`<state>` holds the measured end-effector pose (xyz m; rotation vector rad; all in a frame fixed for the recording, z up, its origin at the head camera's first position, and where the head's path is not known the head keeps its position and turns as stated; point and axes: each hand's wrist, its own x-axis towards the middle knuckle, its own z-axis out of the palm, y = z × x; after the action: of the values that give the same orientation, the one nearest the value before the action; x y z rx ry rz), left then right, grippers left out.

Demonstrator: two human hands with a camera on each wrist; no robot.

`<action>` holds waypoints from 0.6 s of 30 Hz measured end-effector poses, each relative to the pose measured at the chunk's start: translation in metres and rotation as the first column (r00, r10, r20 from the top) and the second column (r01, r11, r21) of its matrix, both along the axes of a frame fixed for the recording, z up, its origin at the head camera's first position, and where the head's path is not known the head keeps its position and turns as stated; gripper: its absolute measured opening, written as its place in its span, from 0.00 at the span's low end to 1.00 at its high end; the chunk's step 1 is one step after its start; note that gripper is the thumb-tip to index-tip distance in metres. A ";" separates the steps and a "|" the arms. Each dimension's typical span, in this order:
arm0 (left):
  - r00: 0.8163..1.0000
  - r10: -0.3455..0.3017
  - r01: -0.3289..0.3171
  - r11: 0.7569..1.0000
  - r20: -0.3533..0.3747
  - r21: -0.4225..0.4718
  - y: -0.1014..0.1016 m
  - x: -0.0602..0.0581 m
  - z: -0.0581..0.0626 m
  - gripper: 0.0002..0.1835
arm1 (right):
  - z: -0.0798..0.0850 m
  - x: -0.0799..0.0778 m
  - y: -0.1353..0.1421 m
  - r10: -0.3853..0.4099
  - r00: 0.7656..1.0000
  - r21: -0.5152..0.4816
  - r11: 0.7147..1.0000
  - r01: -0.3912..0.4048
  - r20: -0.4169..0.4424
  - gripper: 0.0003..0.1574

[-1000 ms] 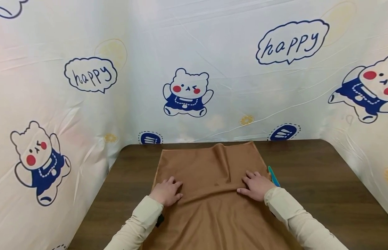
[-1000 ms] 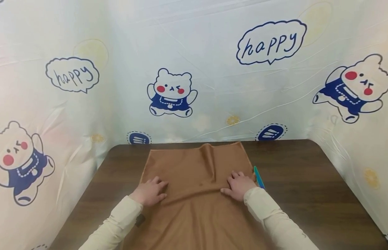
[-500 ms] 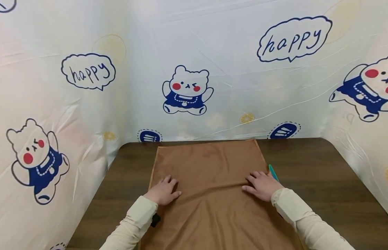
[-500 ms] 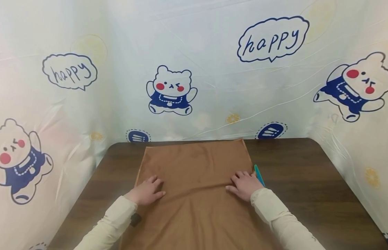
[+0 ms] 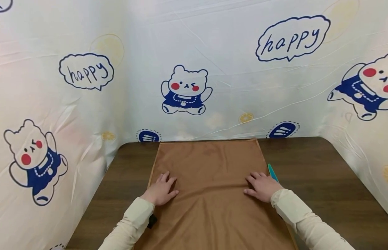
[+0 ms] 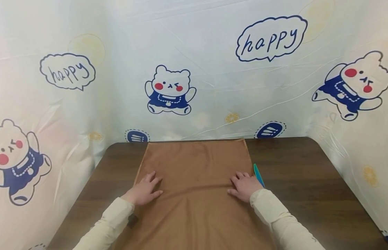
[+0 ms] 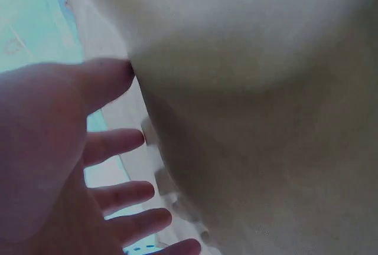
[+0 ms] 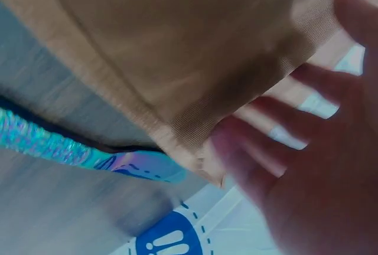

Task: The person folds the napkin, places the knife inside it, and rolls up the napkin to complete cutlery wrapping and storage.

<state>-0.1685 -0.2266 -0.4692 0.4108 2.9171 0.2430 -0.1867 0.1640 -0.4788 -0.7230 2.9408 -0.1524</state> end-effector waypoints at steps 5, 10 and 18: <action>0.996 -0.037 0.034 0.999 -0.076 -0.041 0.008 0.008 0.005 0.23 | -0.001 0.007 -0.002 -0.050 0.998 0.059 0.997 0.051 -0.025 0.39; 0.999 -0.047 0.047 0.998 -0.011 -0.033 0.014 0.013 0.010 0.27 | 0.005 0.018 -0.008 -0.031 0.997 0.068 0.997 0.036 -0.074 0.47; 0.989 -0.001 0.004 1.000 0.146 -0.026 0.018 0.018 0.010 0.41 | 0.005 0.013 0.002 -0.059 0.992 -0.003 0.998 0.059 0.108 0.57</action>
<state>-0.1507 -0.2090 -0.4595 0.3759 2.7731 0.2244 -0.1742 0.1658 -0.4737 -0.6087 2.8612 -0.1986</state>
